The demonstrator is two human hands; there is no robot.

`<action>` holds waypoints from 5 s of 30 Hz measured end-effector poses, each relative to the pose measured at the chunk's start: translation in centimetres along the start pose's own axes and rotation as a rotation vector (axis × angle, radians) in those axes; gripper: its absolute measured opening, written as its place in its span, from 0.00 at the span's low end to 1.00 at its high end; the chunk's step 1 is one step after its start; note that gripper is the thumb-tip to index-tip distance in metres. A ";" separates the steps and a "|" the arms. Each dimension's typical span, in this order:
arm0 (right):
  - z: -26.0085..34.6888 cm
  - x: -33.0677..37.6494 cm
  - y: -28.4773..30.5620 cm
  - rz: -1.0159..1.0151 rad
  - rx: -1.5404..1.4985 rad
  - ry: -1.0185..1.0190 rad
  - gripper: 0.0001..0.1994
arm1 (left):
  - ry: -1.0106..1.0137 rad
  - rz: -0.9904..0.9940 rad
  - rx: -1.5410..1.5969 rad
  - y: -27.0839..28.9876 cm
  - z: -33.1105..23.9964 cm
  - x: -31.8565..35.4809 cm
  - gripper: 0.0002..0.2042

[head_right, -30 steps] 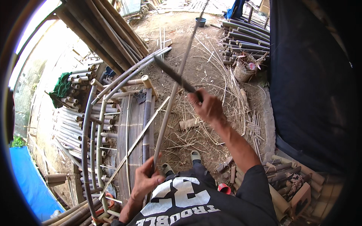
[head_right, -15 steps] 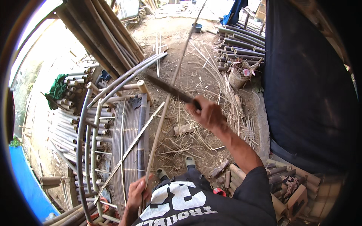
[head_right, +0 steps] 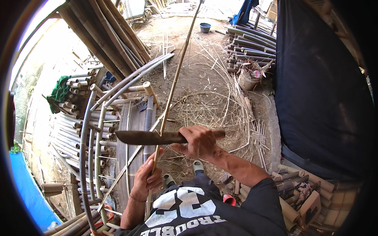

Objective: The person uses a large knife to split long bamboo poles into thin strips. They hold the bamboo against a wooden workbench and strike it with the knife to separate the material. The person repeatedly splits the bamboo and arranges the resulting strips on the workbench.

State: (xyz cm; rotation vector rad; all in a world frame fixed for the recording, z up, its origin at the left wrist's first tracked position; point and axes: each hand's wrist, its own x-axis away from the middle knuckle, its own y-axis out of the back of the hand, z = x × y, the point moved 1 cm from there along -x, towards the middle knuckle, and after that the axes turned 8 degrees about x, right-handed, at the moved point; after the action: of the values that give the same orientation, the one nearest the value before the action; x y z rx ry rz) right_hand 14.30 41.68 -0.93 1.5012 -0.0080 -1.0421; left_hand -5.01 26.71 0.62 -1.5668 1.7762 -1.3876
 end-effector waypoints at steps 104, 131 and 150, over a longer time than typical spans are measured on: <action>-3.0 -1.1 -1.0 0.274 -0.024 -0.329 0.31 | -0.296 -0.397 -0.906 2.8 3.3 1.3 0.14; -19.5 -1.4 4.0 0.195 0.309 -0.583 0.35 | -0.135 -0.456 -1.007 13.2 6.8 17.8 0.13; -31.1 -3.9 16.0 0.058 0.555 -0.722 0.39 | -0.216 -0.447 -1.345 17.7 7.3 21.6 0.14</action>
State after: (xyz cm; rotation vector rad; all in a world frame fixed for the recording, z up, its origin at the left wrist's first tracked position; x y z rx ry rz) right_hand 39.13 64.41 9.30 1.5031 -0.9051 -1.5640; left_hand -14.65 2.08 -10.92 -2.6870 2.4178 0.1210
